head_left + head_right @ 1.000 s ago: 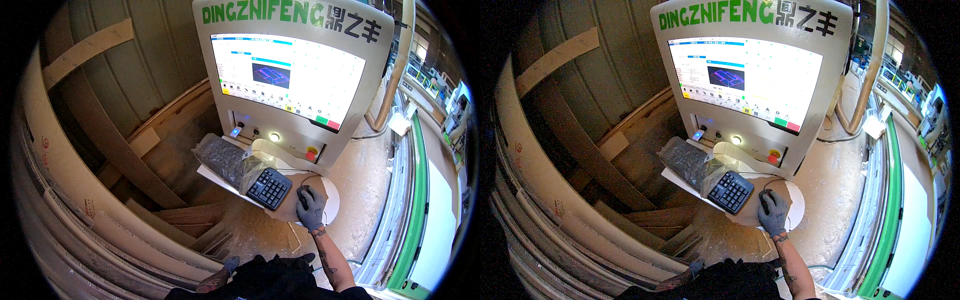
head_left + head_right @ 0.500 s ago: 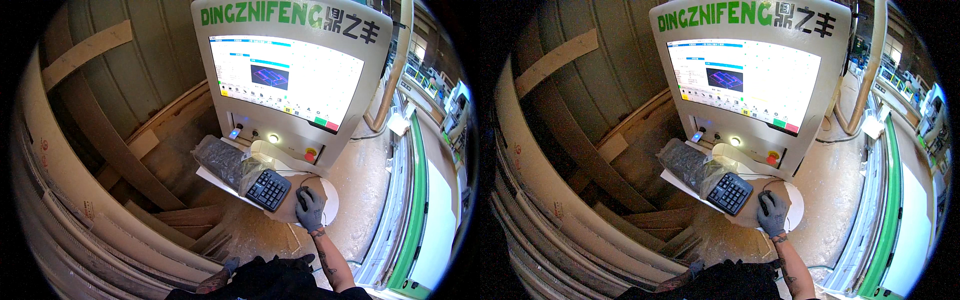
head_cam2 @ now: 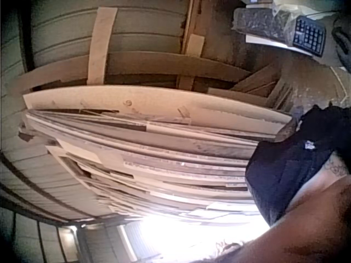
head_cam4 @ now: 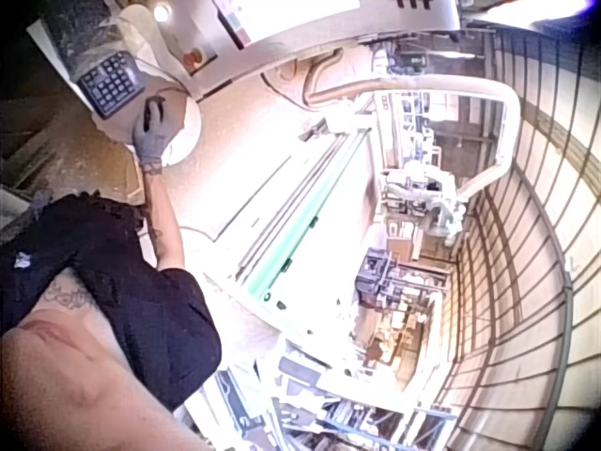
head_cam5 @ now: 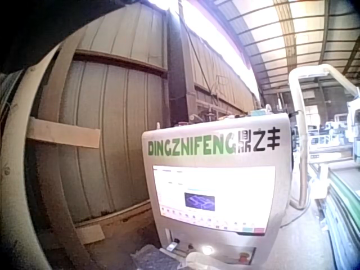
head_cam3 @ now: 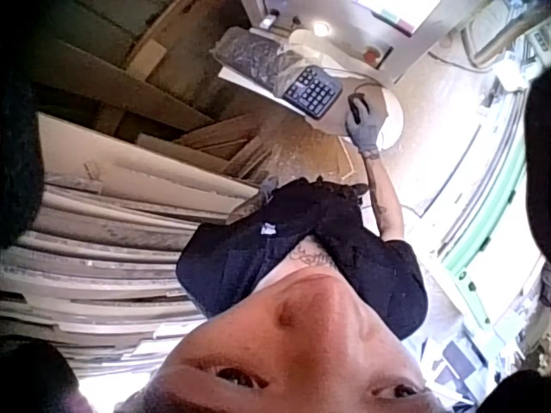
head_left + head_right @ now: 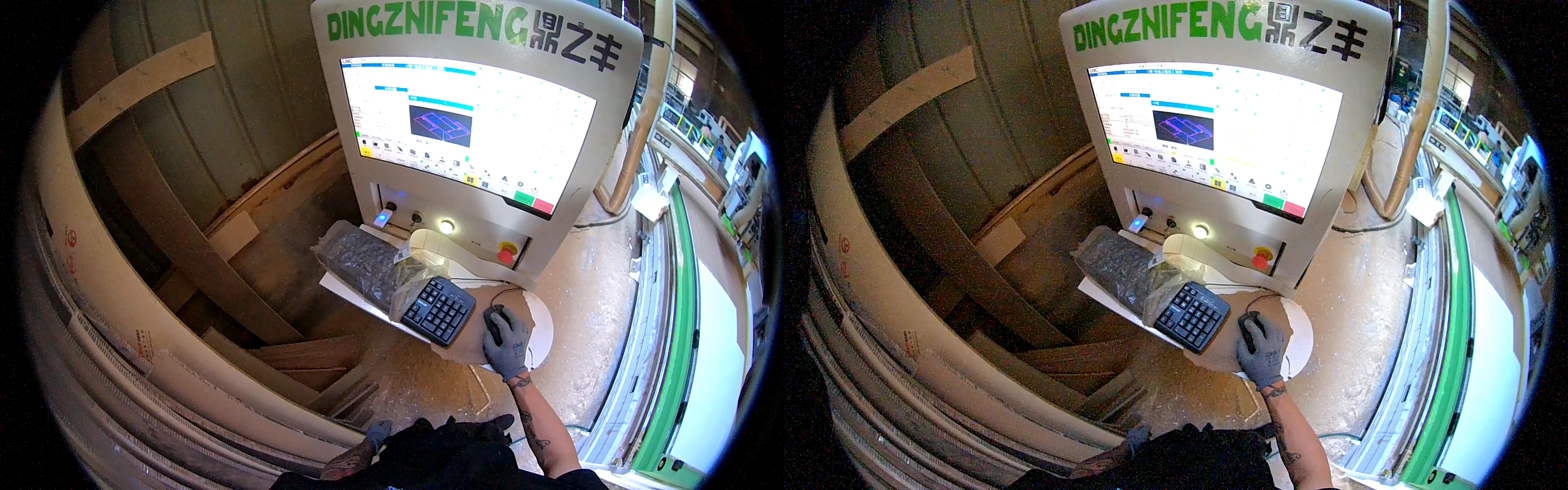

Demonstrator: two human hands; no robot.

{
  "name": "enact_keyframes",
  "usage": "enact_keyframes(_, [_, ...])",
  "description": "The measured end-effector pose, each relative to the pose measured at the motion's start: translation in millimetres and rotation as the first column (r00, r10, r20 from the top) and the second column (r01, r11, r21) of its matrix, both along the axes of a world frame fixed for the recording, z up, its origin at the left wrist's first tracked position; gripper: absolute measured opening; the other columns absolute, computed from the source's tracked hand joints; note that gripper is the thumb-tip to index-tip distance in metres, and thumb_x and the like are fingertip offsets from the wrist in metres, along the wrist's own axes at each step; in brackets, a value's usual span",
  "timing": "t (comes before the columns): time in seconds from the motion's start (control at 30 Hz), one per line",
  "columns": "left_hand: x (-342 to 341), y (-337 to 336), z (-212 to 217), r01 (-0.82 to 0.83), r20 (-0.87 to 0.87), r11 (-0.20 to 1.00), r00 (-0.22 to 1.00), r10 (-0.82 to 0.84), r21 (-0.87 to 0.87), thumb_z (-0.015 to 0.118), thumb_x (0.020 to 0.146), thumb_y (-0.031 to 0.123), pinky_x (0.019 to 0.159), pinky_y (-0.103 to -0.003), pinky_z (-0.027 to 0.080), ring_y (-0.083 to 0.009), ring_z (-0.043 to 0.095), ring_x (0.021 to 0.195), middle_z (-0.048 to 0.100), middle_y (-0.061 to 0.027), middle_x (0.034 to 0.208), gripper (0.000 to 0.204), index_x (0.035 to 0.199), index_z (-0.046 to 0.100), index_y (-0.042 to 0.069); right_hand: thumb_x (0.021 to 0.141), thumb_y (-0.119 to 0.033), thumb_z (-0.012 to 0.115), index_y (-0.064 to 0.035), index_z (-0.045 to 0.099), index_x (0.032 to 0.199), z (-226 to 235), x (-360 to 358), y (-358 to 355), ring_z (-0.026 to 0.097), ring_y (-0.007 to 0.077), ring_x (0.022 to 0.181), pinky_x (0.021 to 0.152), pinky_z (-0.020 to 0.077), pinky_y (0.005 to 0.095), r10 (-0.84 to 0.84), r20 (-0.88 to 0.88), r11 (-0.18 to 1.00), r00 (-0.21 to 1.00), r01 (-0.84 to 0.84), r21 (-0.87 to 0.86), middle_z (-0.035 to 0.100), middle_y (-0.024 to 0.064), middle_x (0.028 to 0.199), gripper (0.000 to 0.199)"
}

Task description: The person operates a CNC machine's control panel, then places a large white board onto the machine bed and secures it with green clamps. They remove the board, apply adhesive tape to its edge, and reposition it. Finally, they apply a label to the board's surface.

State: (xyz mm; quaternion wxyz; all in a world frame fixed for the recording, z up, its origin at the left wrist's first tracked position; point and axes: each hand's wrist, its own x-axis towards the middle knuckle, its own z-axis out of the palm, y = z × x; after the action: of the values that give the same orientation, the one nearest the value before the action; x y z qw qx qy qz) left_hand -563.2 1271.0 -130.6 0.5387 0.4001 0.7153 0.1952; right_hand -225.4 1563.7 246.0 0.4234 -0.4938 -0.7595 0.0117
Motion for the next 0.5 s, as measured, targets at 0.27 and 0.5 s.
enact_keyframes(0.27, [-12.3,1.0,-6.6,0.122,-0.147,0.989,0.983,-0.109,0.083,0.048,0.095,0.045,0.093,-0.044,0.048,-0.0350,0.064,0.102,0.070,-0.0238,0.108,0.054,0.113,0.070,-0.001,0.076,-0.015,0.074,-0.0134,0.070,0.119,3.2,-8.2,0.8,0.060,0.0350,0.108,0.097,0.0438,0.0476,-0.008,0.010,1.000,1.000,0.008,0.025,0.064,0.0138,0.125,0.043])
enact_keyframes(0.5, [-15.7,-9.7,-5.4,0.144,-0.117,0.960,0.986,-0.118,0.239,0.048,0.097,0.039,0.081,-0.045,0.048,-0.0289,0.062,0.086,0.068,-0.0158,0.096,0.043,0.105,0.069,0.002,0.076,-0.016,0.075,-0.0135,0.070,0.119,6.9,-11.8,0.7,0.060,0.0354,0.110,0.098,0.0434,0.0479,-0.015,-0.018,1.000,1.000,0.015,0.024,0.064,0.0151,0.125,0.044])
